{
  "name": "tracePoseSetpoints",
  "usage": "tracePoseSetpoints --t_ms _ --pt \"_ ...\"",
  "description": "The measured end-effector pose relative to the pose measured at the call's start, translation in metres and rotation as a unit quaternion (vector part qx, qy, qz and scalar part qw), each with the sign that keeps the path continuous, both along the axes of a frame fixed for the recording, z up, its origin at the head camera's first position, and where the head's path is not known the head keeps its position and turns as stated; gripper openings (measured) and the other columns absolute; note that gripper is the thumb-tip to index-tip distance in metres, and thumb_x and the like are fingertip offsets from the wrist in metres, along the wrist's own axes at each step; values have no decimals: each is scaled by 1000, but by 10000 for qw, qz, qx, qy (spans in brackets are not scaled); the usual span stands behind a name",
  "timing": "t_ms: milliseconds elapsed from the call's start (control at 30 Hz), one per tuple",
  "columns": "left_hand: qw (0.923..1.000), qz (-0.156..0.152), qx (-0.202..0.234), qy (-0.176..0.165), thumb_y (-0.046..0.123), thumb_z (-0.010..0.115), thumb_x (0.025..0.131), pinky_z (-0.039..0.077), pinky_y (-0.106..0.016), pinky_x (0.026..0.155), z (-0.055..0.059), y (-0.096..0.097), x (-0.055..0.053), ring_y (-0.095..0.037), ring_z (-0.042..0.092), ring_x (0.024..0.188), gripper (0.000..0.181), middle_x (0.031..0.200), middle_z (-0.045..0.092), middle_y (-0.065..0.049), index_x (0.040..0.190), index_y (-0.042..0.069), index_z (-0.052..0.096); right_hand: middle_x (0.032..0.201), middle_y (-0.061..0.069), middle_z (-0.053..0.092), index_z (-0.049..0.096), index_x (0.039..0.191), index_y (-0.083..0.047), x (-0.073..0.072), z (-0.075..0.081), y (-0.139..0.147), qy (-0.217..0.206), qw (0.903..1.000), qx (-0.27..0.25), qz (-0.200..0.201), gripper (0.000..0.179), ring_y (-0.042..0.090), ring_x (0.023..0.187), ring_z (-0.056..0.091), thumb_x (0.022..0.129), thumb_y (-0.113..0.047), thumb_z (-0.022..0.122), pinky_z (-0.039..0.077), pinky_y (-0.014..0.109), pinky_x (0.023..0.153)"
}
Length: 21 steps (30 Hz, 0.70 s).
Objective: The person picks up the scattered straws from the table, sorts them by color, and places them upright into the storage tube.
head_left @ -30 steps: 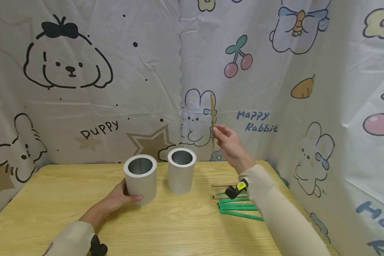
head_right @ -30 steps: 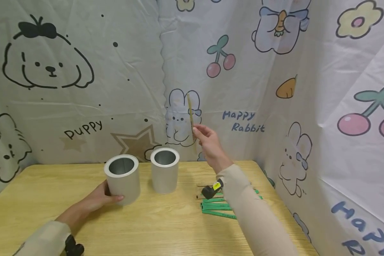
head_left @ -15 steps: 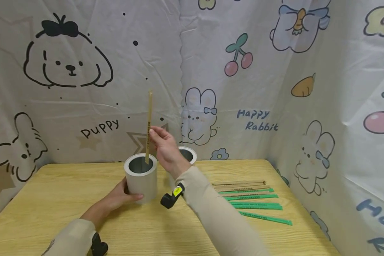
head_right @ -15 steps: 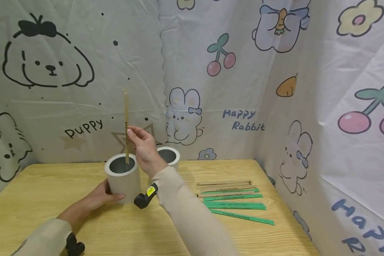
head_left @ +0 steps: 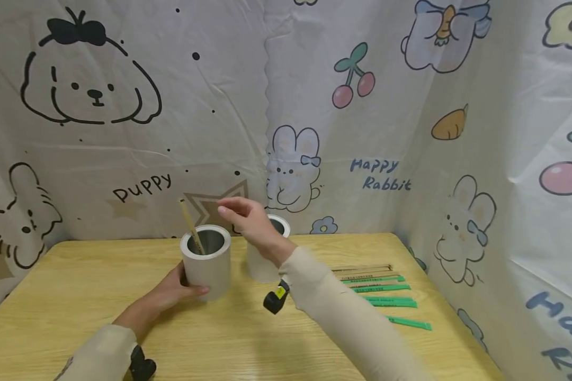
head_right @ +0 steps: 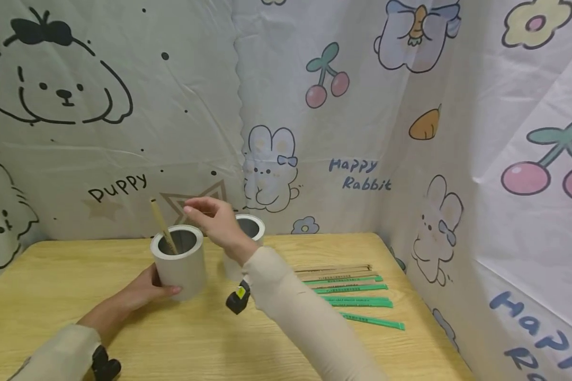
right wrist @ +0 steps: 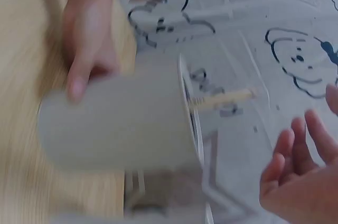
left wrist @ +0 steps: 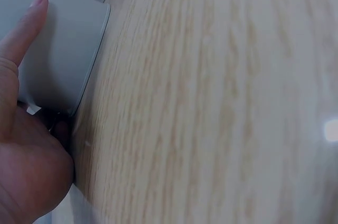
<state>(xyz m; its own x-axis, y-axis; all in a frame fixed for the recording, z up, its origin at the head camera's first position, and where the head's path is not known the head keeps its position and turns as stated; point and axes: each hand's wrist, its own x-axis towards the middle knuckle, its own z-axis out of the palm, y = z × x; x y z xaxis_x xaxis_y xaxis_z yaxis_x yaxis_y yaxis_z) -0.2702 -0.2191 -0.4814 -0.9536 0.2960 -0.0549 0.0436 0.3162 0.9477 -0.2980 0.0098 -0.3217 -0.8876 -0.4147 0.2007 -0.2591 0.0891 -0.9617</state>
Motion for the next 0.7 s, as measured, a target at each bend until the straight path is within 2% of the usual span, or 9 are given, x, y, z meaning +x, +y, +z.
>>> tracePoseSetpoints --t_ms 133,300,433,567,700 --pt "10000 24 12 16 23 80 87 28 -58 120 1 -2 1 -48 32 147 108 159 28 -33 159 -6 5 136 21 62 62 130 1 -4 0 46 99 9982 552 225 33 32 127 58 104 -18 57 48 33 105" --pt "10000 20 18 55 24 80 87 30 -56 119 3 -1 1 -47 34 146 107 158 30 -32 159 -6 7 139 25 59 59 134 4 -14 -16 114 108 9950 952 273 37 35 126 57 103 -17 58 47 41 108" --pt "10000 66 -35 -1 26 80 87 28 -58 120 3 -1 2 -49 32 147 108 159 28 -33 159 -6 7 143 21 57 59 137 -1 -21 -38 166 -100 9903 1387 -52 42 36 132 53 103 -26 58 41 52 114" --pt "9998 137 -85 -71 26 81 86 27 -59 120 3 -2 2 -49 30 148 109 160 27 -32 159 -5 6 148 19 53 58 140 -7 -28 -68 213 -350 9819 1795 -484 46 38 139 48 103 -33 59 35 57 118" --pt "9997 149 -116 -159 28 81 86 26 -59 121 3 -1 1 -48 29 149 109 161 26 -30 159 -4 7 147 20 54 59 140 -4 -38 -97 251 -265 9740 2087 -838 44 39 136 50 104 -30 58 40 56 114"
